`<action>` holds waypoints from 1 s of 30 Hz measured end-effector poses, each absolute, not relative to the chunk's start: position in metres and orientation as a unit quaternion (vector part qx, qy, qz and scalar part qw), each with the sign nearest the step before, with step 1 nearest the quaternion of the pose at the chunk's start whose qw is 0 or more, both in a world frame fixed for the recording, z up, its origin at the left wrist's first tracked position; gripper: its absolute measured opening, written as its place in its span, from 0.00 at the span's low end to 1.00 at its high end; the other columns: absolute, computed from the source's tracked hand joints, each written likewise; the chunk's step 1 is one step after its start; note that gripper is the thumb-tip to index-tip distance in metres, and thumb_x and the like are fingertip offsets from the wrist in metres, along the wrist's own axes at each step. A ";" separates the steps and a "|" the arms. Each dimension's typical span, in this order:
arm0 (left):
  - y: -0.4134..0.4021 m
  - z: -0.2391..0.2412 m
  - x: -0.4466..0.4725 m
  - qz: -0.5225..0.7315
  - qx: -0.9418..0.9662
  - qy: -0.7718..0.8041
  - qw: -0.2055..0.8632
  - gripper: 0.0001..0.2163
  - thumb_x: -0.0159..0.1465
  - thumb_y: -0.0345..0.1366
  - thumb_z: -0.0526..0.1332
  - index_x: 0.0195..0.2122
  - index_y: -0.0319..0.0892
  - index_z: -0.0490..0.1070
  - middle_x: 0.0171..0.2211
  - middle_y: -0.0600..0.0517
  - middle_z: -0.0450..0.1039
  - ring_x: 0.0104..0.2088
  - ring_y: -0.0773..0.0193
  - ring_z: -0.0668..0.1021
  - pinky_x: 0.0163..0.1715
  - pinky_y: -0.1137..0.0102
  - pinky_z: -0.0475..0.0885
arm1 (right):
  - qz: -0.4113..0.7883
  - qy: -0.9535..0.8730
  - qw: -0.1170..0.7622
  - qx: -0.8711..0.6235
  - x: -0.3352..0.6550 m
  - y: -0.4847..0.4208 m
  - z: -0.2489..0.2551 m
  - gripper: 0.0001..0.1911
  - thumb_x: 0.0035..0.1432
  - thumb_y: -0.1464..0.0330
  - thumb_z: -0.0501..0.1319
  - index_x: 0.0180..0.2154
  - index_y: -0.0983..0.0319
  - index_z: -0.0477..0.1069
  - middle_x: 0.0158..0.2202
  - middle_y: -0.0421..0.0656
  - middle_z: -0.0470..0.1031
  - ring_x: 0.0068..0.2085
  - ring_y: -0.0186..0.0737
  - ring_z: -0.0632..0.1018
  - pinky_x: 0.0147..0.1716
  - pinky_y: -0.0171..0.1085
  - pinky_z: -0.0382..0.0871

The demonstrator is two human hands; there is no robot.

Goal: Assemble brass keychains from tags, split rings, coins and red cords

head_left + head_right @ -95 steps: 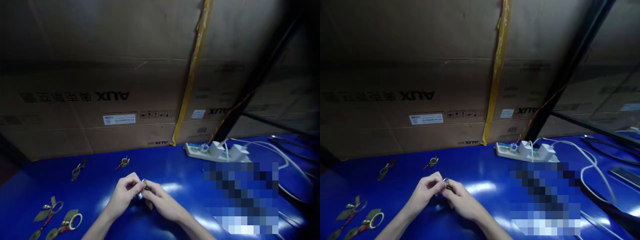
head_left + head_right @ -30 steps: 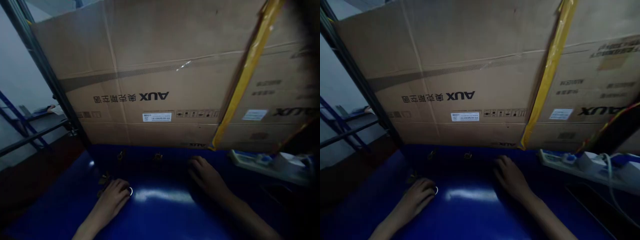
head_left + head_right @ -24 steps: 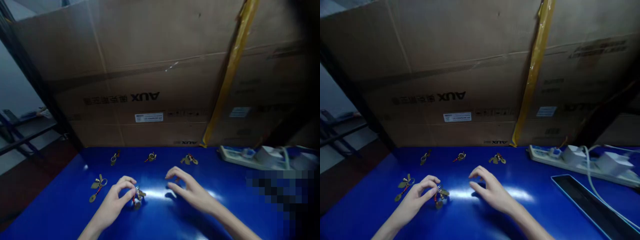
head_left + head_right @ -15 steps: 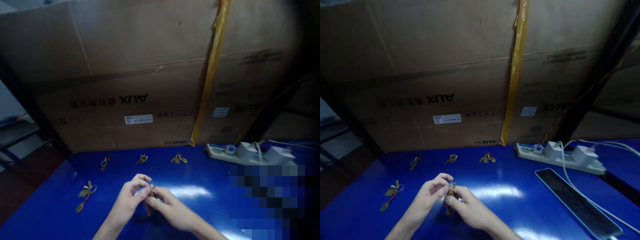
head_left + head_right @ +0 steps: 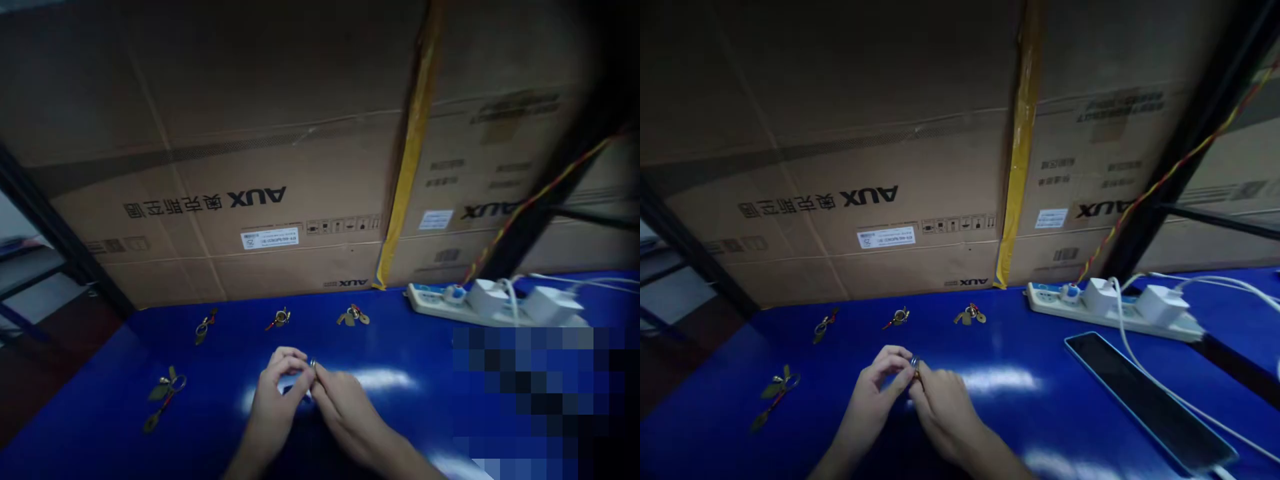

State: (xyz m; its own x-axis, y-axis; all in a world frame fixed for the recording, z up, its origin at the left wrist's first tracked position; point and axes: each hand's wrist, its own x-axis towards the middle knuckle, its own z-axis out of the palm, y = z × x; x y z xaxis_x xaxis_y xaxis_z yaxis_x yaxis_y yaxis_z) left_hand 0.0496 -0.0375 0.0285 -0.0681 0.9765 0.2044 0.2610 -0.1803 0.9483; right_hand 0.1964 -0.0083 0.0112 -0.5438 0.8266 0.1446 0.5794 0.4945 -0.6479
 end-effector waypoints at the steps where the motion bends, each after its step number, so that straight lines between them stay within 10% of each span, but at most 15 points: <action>1: -0.037 0.028 0.048 0.498 0.591 0.522 0.360 0.09 0.61 0.42 0.62 0.30 0.42 0.76 0.40 0.46 0.71 0.44 0.56 0.74 0.47 0.63 0.67 | 0.290 -0.834 0.235 -0.406 0.198 -0.009 0.011 0.14 0.66 0.66 0.45 0.39 0.59 0.69 0.33 0.44 0.77 0.33 0.41 0.76 0.31 0.36 0.62; 13: -0.021 0.019 0.039 0.439 0.533 0.486 0.535 0.16 0.61 0.47 0.61 0.26 0.38 0.74 0.32 0.49 0.71 0.35 0.61 0.73 0.38 0.69 0.66 | 0.126 -0.896 0.163 -0.392 0.209 0.010 0.008 0.05 0.62 0.70 0.51 0.34 0.61 0.65 0.29 0.42 0.75 0.27 0.38 0.73 0.26 0.36 0.51; 20: -0.028 0.014 0.045 0.488 0.590 0.507 0.396 0.13 0.62 0.44 0.60 0.26 0.41 0.74 0.38 0.48 0.69 0.44 0.58 0.72 0.47 0.67 0.63 | 0.165 -0.888 0.197 -0.382 0.207 0.003 0.003 0.09 0.67 0.70 0.46 0.36 0.60 0.62 0.30 0.40 0.76 0.28 0.37 0.74 0.26 0.35 0.53; 30: -0.023 0.009 0.044 0.354 0.632 0.551 0.414 0.20 0.65 0.45 0.54 0.18 0.41 0.64 0.25 0.53 0.65 0.30 0.64 0.69 0.33 0.71 0.62 | 0.203 -0.848 0.267 -0.410 0.216 0.019 0.013 0.07 0.59 0.69 0.49 0.29 0.60 0.62 0.24 0.40 0.69 0.25 0.38 0.69 0.25 0.35 0.56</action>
